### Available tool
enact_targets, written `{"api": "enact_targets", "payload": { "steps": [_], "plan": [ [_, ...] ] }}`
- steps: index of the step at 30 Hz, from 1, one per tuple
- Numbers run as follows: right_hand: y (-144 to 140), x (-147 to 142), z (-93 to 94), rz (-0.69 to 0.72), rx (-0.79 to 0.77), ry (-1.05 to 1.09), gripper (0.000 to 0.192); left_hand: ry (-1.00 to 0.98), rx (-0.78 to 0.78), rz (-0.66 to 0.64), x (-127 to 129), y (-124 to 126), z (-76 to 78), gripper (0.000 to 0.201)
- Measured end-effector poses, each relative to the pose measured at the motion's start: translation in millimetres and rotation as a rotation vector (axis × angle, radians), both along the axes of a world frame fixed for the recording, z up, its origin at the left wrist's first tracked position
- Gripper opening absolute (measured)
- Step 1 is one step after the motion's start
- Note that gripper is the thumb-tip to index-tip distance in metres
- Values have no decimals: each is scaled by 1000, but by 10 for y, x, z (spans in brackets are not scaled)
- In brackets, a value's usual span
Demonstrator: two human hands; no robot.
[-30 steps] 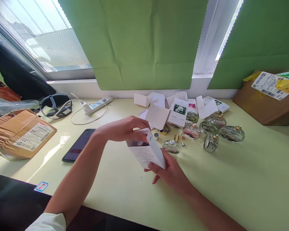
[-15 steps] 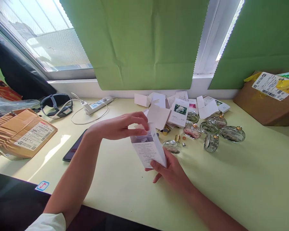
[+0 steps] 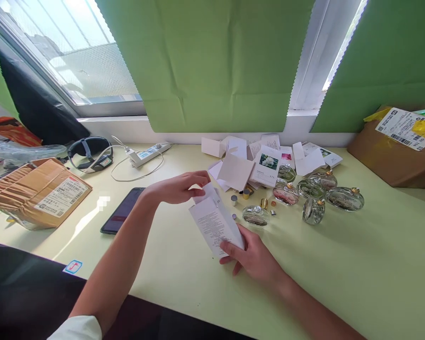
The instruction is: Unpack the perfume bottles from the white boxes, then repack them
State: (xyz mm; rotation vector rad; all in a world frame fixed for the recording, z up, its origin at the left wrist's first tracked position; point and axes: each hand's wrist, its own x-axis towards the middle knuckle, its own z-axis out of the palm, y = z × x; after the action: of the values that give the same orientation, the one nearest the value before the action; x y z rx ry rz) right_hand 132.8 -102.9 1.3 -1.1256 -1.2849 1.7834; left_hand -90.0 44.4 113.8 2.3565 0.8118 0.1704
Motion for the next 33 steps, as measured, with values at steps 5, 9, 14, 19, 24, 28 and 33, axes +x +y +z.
{"api": "enact_targets", "payload": {
  "steps": [5,9,14,19,24,28,33],
  "plan": [
    [-64,82,82,108,-143,-102,46,-151,-256,367,-411,104,-469,8],
    [-224,272,209,110,-235,-159,49,-210,-281,480,-541,115,-820,13],
    [-437,830,608,59,-229,-229,53,-276,-349,484,-533,58,-944,36],
    [158,1653,1317,-399,148,-492,37,-319,-334,388,-554,31,-884,55],
    [722,1604,1511,-678,592,-818,64,-279,-336,336,-591,7,-847,49],
    [377,515,958,-169,810,-842,30,-283,-348,331,-600,-52,-798,62],
    [106,-508,343,222,1115,-770,35,-283,-375,358,-585,-84,-803,46]
  ]
}}
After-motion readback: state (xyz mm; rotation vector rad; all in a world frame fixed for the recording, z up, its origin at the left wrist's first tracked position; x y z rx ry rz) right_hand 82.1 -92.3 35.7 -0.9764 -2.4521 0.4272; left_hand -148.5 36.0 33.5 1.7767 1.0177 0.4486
